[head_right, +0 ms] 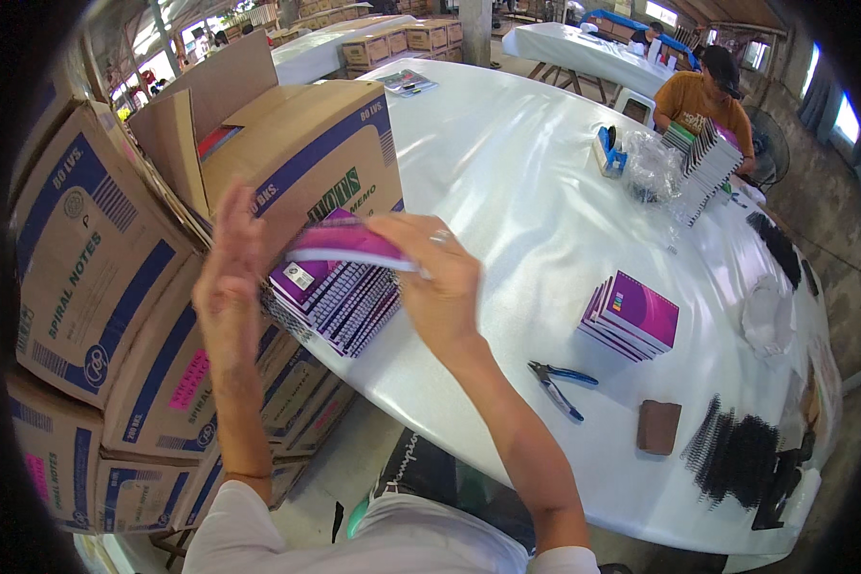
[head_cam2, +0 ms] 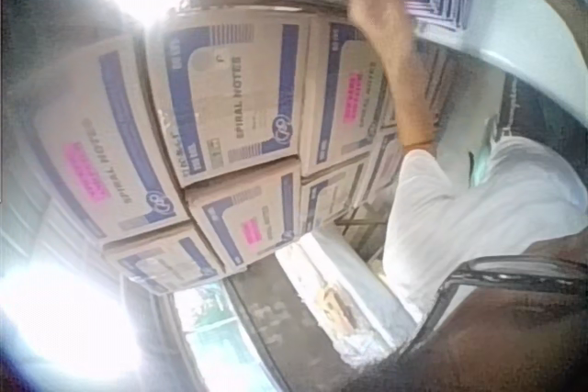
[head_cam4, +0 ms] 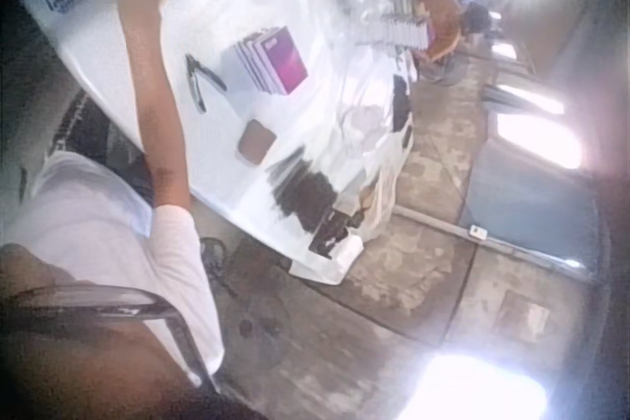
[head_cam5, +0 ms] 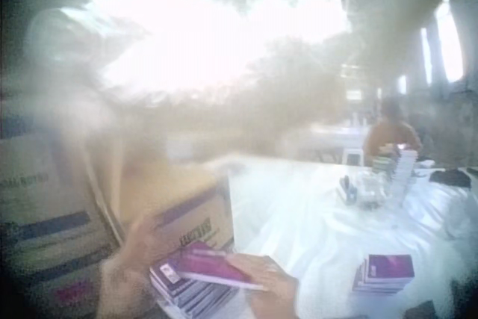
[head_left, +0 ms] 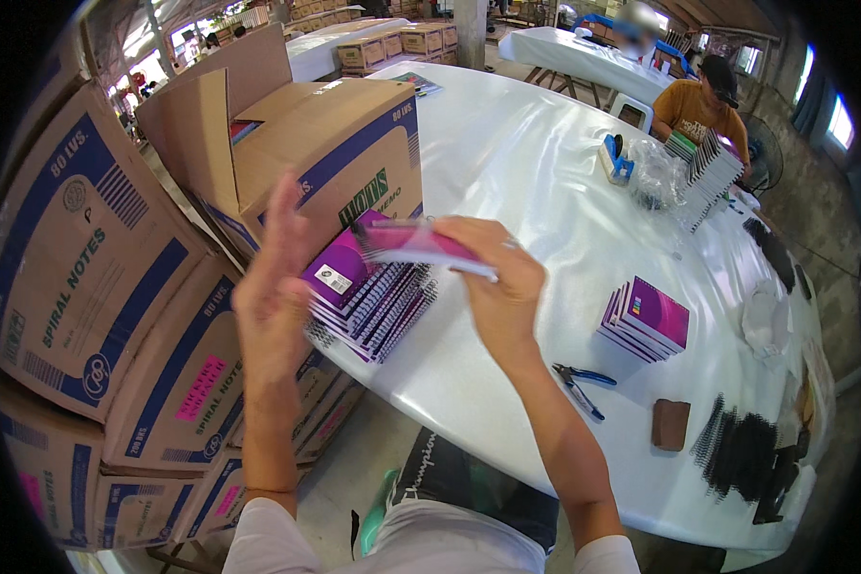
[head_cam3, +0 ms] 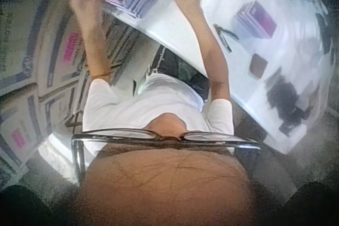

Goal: The person assembles spiral notebooks by hand, threading plastic coils through the holes of covers and pages, and cutting the excess coil using a pair of pliers.

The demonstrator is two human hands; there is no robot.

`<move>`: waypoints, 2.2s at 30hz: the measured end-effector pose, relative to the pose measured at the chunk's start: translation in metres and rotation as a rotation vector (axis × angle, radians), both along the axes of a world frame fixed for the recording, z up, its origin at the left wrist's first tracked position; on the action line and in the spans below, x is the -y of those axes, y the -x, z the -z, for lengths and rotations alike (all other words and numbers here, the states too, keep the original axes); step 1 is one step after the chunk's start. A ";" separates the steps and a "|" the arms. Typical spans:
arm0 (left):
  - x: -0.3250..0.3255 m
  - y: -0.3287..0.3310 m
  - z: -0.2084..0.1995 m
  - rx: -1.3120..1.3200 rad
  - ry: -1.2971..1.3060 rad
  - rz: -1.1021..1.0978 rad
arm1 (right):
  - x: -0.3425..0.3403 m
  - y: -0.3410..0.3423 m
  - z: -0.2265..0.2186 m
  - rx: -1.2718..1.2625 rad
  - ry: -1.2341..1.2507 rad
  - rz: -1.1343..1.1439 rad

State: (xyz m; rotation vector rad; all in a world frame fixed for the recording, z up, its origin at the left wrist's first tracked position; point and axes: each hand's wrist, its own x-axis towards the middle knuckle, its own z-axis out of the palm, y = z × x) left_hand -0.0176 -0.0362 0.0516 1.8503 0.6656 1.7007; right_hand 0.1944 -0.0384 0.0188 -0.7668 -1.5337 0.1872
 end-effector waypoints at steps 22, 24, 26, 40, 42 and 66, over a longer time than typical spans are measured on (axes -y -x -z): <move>0.038 -0.022 0.015 -0.773 -0.122 -0.275 | 0.120 -0.338 0.091 -0.245 1.073 0.820; 0.043 -0.049 0.022 -0.752 -0.149 -0.165 | 0.120 -0.332 0.085 -0.260 1.072 0.816; 0.045 -0.080 0.033 -0.690 -0.120 0.009 | 0.119 -0.333 0.080 -0.260 1.078 0.830; 0.054 -0.191 0.109 -0.359 0.507 0.504 | 0.184 -0.213 0.085 -0.605 0.625 0.272; 0.059 -0.183 0.134 -0.246 0.625 0.647 | 0.194 -0.159 0.118 -0.607 0.655 0.229; 0.098 -0.206 0.133 -1.122 -0.329 0.370 | 0.280 -0.384 0.165 0.536 0.963 1.791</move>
